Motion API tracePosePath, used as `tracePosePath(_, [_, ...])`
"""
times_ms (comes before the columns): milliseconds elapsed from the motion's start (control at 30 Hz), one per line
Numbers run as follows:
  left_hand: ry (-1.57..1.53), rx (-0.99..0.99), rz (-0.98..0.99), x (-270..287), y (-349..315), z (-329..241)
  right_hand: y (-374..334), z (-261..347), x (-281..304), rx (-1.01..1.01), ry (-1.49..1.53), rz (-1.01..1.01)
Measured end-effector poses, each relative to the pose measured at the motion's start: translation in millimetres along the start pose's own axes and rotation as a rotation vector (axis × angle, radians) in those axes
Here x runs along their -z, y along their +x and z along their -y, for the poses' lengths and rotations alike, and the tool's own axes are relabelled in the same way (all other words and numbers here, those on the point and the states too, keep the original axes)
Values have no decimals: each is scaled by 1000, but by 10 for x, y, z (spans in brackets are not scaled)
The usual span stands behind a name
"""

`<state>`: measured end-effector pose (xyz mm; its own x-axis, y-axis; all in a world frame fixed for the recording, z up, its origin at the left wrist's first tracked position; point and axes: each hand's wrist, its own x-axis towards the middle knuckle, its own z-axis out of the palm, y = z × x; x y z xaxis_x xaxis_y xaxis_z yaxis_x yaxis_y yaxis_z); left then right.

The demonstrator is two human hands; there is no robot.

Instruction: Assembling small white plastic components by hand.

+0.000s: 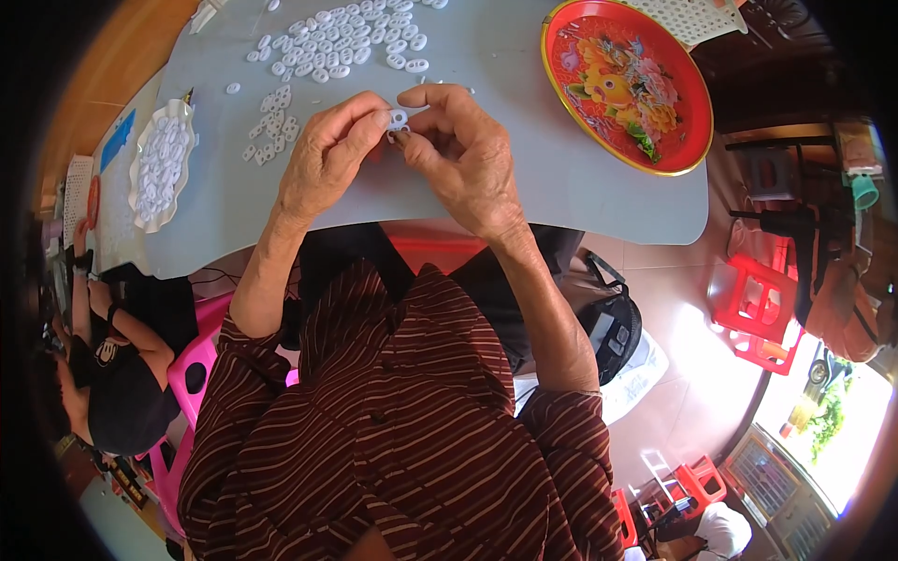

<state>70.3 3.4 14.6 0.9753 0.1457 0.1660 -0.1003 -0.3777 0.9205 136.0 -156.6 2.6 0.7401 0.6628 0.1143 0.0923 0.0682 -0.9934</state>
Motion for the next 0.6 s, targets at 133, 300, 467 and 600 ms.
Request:
tracePosePath(133, [-13, -13, -37, -25, 8, 39, 18, 6, -14, -2, -7, -9])
tracePosePath(300, [-42, -24, -32, -42, 3, 47, 18, -38, -12, 20, 68, -35])
tracePosePath(467, [-33, -15, 7, -29, -5, 24, 10, -39, -15, 34, 62, -38])
tracePosePath(600, [-59, -23, -12, -28, -2, 84, 7, 14, -22, -4, 71, -31])
